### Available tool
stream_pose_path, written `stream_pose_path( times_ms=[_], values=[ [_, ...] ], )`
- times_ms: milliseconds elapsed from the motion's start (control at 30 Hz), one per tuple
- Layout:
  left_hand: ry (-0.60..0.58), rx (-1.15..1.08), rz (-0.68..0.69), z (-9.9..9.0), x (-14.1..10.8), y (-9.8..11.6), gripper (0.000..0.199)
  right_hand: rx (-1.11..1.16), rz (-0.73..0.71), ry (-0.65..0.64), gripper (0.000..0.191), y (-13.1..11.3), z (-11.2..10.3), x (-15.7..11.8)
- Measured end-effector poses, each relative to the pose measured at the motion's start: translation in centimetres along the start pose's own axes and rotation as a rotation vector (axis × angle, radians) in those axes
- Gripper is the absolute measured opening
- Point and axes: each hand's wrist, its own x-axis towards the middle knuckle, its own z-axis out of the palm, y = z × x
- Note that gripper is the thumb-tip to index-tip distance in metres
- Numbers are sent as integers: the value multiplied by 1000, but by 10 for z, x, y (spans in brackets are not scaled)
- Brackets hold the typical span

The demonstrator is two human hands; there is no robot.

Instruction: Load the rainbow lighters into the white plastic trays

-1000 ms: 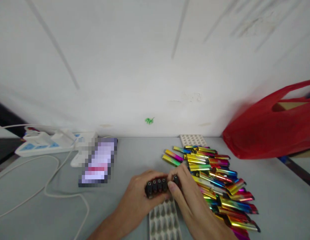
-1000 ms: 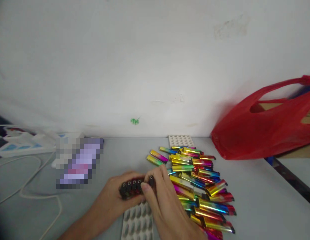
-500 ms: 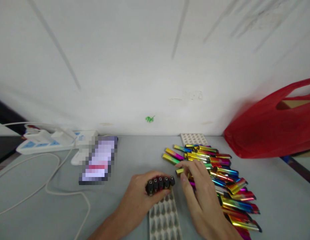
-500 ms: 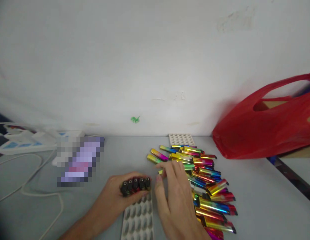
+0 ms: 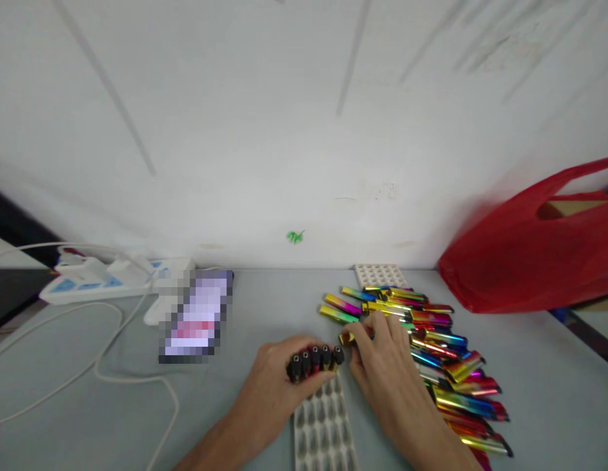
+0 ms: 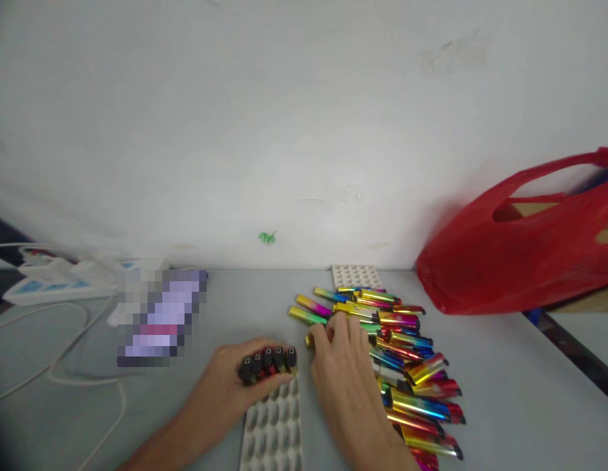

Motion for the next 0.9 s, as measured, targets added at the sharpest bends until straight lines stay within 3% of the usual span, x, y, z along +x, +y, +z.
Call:
stream_pose_path(
  times_ms=[167,333,400,533,600,733,900],
  values=[
    [9,-3,6,-2,-1,-3,41,-43,-74,-41,34,2,9,1],
    [-47,16,45,-19,1,-4,76,247,30,150,15,-1,-6,5],
    [-70,57,56,-24,3,-4,74,510,193,231,5,-4,-16,6],
    [-92,76,15,-25,7,-6,61,1091,612,244,37,-8,-33,10],
    [-74,63,1,-23,8,-8,57,1365,741,199,47,-8,-39,15],
    [-64,51,15,-20,9,-11,47,1815,800,53,55,-7,-44,25],
    [-16,103,54,-16,9,-11,34,2014,748,-109,43,-12,-50,25]
  ],
)
